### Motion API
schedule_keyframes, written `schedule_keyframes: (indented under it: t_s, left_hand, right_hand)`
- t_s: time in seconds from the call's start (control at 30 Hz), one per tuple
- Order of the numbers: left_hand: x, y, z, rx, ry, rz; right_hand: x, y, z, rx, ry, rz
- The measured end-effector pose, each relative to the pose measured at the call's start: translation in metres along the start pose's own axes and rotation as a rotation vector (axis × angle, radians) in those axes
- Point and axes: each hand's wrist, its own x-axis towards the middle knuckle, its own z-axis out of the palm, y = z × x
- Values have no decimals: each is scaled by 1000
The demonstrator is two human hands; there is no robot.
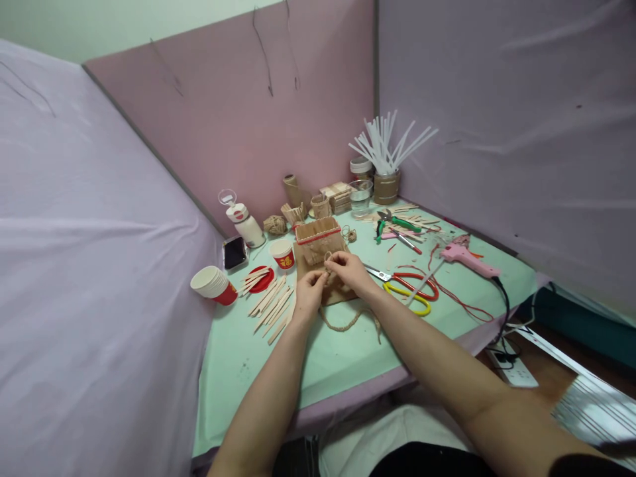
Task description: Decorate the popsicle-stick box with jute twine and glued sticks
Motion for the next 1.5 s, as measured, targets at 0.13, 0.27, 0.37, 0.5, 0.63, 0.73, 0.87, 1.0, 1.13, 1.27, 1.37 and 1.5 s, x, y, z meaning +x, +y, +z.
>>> schedule_keyframes:
  t_s: [0.13, 0.27, 0.37, 0.5, 0.63, 0.73, 0.87, 1.0, 1.13, 1.27, 1.37, 1.5]
  left_hand:
    - [0, 0, 0, -25, -5, -13]
    - [1, -1, 0, -12, -2, -2]
    - [1, -1, -1, 64, -15, 22]
    - [-2, 3, 1, 148, -42, 25]
    - [-6, 9, 5, 186, -54, 79]
    - [-8, 12, 5, 177, -29, 113]
    - [-7, 16, 1, 136, 39, 111]
    - [-7, 18, -1, 143, 84, 122]
    - [-7, 17, -2, 166, 97, 162]
    - [-4, 15, -4, 165, 122, 210]
    - [-3, 14, -5, 176, 119, 232]
    - [-3, 12, -4, 192, 95, 262]
  right_hand:
    - [1, 3, 0, -98, -19, -83]
    - [3, 6, -1, -154, -78, -98]
    - [5, 9, -2, -230, -53, -134]
    - [5, 16, 2, -336, 78, -210]
    - [5, 20, 8, -322, 277, -153]
    - [4, 16, 8, -210, 244, -131]
    - [3, 5, 3, -34, 101, -76]
    - [1, -3, 1, 46, 60, -14]
    - [1, -3, 0, 53, -12, -61]
    - [3, 2, 0, 82, -12, -44]
    - [6, 4, 1, 140, 46, 41]
    - [3, -2, 2, 163, 13, 153]
